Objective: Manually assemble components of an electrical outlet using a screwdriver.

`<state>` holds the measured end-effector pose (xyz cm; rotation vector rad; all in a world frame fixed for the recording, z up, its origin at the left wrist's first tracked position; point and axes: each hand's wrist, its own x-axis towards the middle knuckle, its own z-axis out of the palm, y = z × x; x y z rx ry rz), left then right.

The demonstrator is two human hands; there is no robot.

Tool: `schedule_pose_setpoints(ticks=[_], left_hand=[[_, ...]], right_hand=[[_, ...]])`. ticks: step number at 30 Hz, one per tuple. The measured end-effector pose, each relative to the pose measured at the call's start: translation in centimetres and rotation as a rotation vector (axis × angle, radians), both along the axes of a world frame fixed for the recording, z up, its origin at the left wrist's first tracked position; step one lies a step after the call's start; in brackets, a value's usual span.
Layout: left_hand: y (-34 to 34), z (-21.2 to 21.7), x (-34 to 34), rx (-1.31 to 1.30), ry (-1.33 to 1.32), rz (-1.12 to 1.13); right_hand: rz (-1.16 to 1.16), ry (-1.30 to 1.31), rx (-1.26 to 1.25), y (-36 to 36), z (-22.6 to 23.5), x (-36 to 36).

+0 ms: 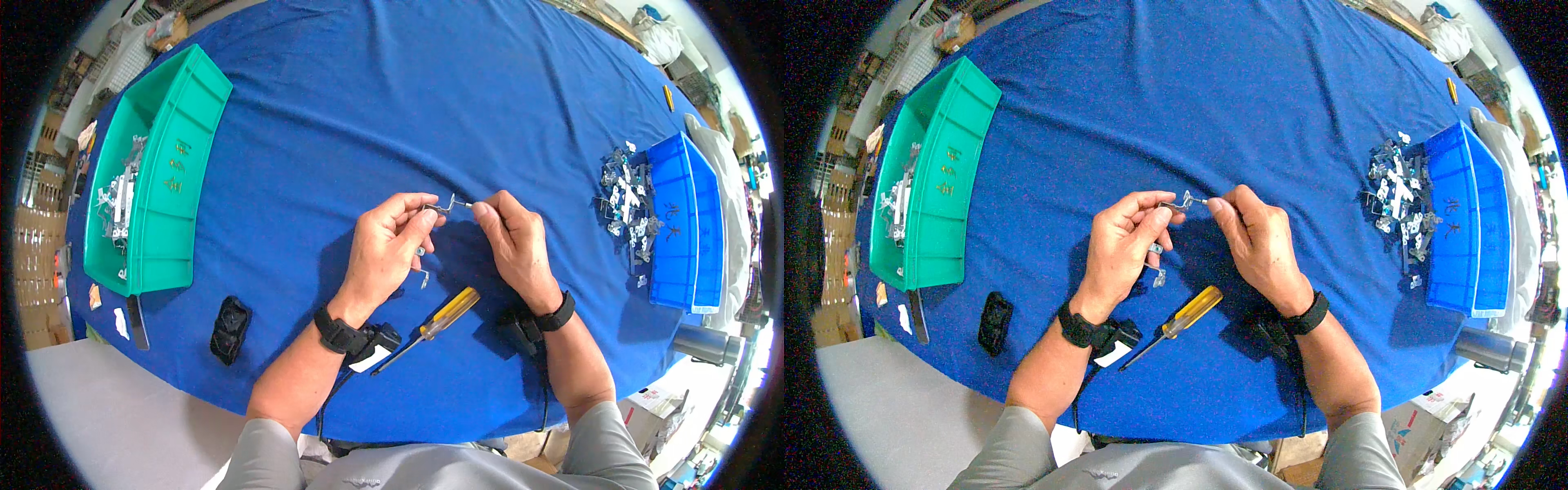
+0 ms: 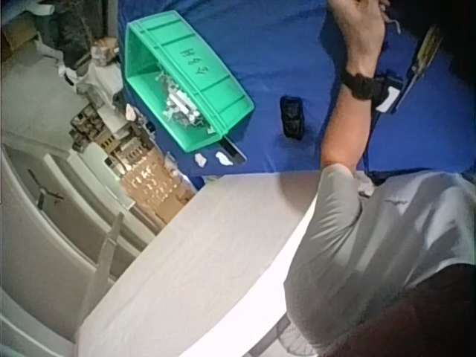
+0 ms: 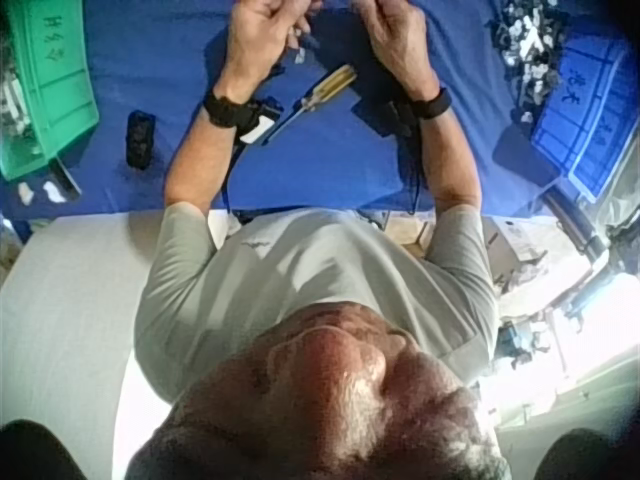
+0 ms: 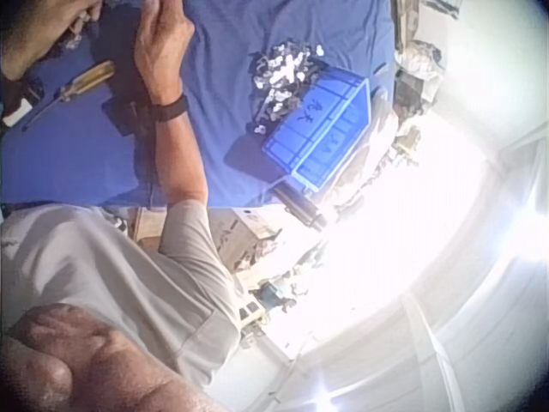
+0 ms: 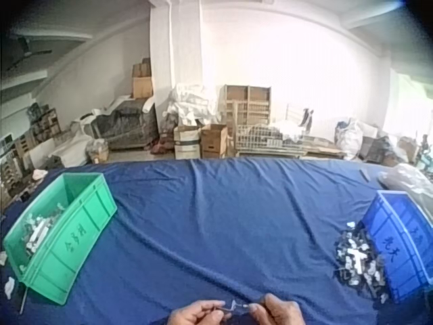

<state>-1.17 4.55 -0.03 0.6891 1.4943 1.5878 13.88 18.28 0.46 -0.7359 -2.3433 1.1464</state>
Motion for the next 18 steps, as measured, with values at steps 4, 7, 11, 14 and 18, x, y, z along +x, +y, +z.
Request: schedule_pose_setpoints(ticks=[4, 7, 11, 14, 18], left_hand=[[0.0, -0.1, -0.2, 0.019, -0.071, -0.022], [-0.2, 0.4, -0.3, 0.117, -0.256, -0.053], [-0.1, 0.6, -0.8, 0.149, -0.420, -0.126], [-0.3, 0.4, -1.1, 0.079, -0.478, -0.255], [-0.3, 0.2, -1.0, 0.112, -0.503, -0.291]], right_hand=[[0.012, 0.123, -0.015, -0.2, 0.4, -0.2], [-0.045, 0.171, -0.130, 0.0, 0.2, 0.0], [-0.147, 0.232, -0.299, 0.0, 0.2, 0.1], [-0.142, 0.249, -0.339, -0.2, 0.3, 0.1], [-0.184, 0.302, -0.351, -0.3, 0.6, 0.1]])
